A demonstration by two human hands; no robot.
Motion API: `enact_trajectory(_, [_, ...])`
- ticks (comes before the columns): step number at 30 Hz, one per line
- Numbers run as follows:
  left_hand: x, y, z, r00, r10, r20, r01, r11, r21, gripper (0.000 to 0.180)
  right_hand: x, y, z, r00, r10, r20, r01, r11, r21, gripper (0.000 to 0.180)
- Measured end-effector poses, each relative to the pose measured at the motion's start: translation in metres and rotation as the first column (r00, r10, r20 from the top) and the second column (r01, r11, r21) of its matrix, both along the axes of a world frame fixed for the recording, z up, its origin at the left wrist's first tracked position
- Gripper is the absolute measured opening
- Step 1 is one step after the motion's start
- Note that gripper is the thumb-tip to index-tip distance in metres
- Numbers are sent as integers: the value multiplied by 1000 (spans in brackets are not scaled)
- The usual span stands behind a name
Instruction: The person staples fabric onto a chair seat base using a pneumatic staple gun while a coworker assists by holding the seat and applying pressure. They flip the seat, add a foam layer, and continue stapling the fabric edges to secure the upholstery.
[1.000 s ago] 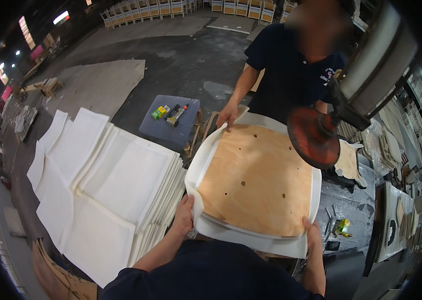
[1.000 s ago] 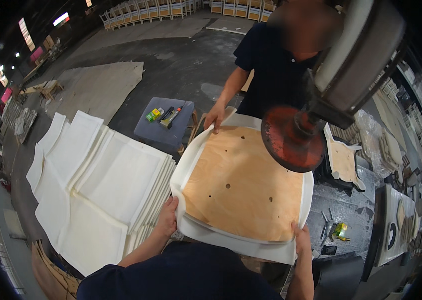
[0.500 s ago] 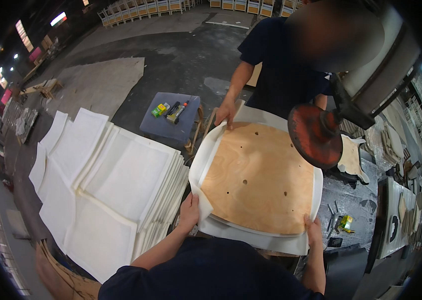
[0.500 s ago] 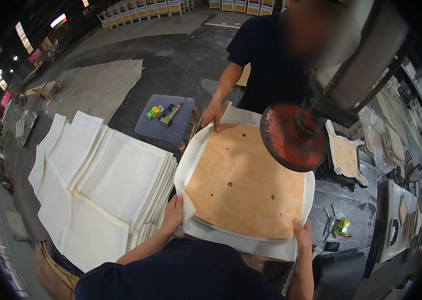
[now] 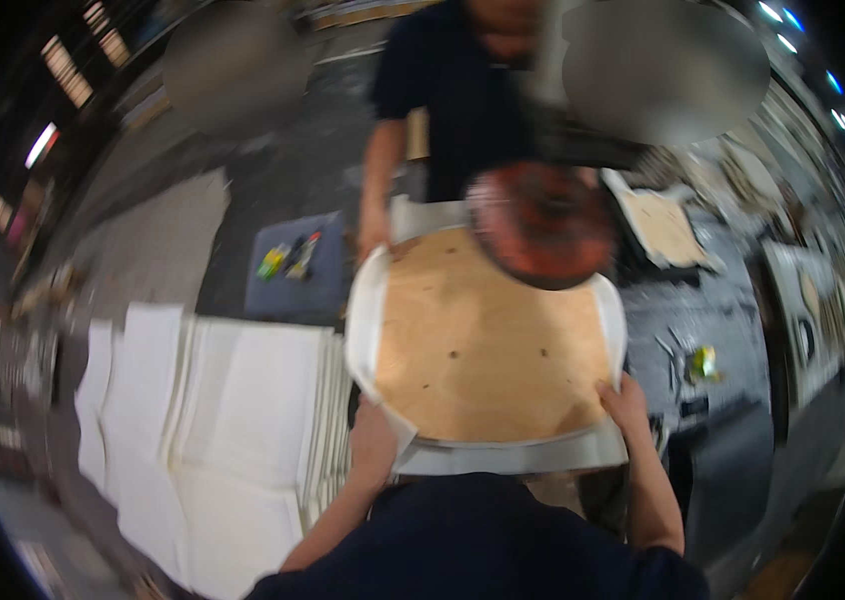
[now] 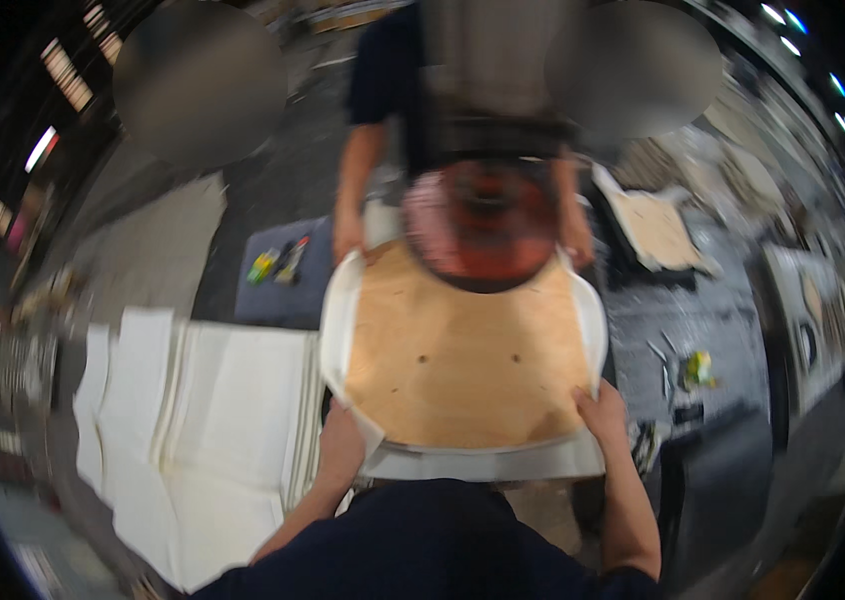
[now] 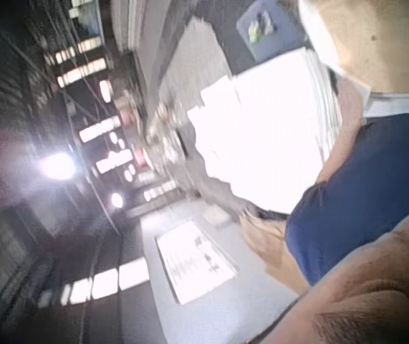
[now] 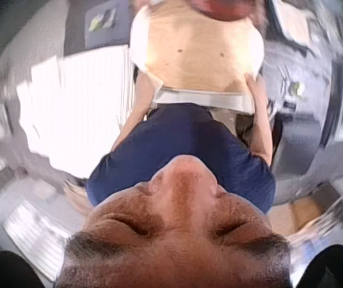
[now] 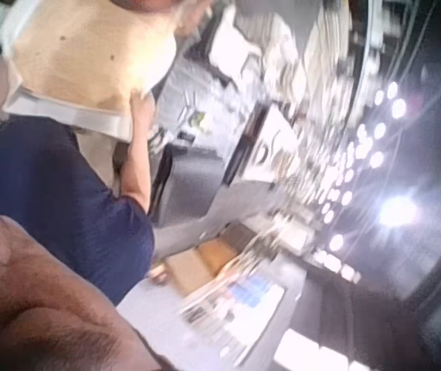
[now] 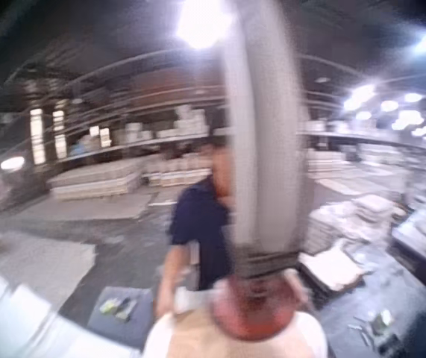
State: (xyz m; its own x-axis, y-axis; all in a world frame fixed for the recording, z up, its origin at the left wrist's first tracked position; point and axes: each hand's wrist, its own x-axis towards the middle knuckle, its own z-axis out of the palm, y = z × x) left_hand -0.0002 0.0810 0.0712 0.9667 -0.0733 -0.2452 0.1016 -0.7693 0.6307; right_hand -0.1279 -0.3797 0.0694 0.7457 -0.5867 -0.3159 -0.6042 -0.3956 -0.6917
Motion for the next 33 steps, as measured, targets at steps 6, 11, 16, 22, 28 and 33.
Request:
enact_trajectory(6, [1, 16, -5, 964, -145, 222, 117, 984, 135, 49, 2, 22, 14, 976, -125, -179, 59, 940, -336, 70])
enact_trajectory(11, [14, 55, -5, 966, -16, 259, -13, 994, 112, 44, 3, 33, 18, 986, -88, -145, 20, 909, -416, 73])
enact_trajectory(16, [46, 56, -11, 942, 196, -274, -313, 809, -497, 36, -28, -56, -14, 937, -341, 73, 315, 917, 243, 49])
enact_trajectory(22, [28, 92, -22, 866, 280, -414, -471, 733, -491, 57, -26, -59, -37, 907, -390, 155, 179, 694, 698, 38])
enact_trajectory(28, [-10, 107, -40, 862, 46, -505, -411, 647, -642, 42, -69, -57, -45, 975, -221, 29, 170, 821, 546, 38])
enact_trajectory(33, [23, 120, -58, 910, 190, -369, -390, 696, -603, 32, -32, -65, -29, 983, -181, -15, 141, 709, 691, 30])
